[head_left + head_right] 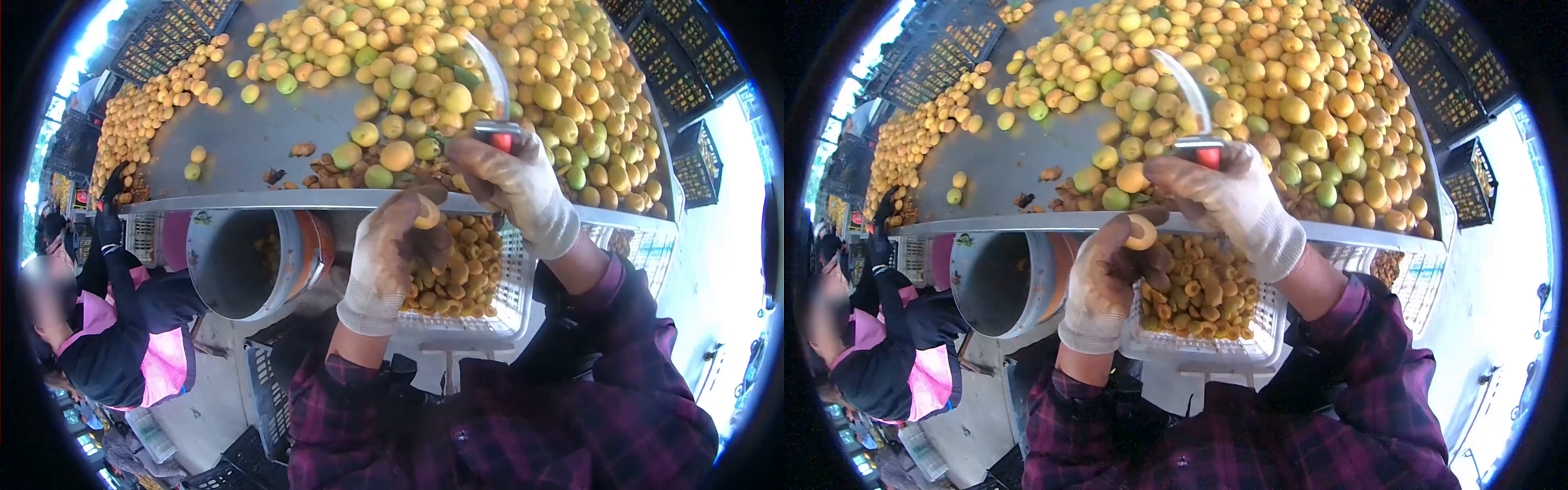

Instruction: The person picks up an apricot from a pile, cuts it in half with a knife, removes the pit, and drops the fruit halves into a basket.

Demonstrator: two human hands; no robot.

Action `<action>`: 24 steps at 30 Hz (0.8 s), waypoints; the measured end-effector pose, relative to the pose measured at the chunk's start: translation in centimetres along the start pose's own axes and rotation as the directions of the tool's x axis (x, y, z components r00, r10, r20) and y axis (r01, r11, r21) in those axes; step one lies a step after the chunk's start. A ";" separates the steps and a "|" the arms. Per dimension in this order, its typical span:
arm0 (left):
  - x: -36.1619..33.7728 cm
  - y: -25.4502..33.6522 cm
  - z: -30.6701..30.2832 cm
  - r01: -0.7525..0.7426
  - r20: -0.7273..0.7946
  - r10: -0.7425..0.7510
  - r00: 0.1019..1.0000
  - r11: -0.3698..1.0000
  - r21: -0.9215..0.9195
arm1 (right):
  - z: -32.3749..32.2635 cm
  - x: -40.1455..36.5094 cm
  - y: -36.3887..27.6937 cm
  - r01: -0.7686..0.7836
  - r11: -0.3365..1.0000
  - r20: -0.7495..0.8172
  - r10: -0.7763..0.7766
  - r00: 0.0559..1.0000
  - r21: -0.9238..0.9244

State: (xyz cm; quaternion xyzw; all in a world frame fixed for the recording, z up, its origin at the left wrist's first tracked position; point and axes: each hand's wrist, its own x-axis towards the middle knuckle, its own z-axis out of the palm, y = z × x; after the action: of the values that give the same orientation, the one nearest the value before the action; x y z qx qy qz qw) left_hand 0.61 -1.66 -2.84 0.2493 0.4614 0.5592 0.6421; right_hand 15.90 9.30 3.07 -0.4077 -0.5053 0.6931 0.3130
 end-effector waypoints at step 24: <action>0.3 -1.6 2.7 -0.309 0.122 0.287 0.950 0.914 0.263 | 0.8 0.0 1.6 0.588 0.803 0.021 -0.589 0.808 -0.098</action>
State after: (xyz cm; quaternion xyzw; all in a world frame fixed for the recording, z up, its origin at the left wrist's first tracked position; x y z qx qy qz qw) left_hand 3.73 -1.25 -3.08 0.4268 0.4658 0.5694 0.5259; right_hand 15.13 8.46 1.67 -0.2498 -0.6390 0.5338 0.4943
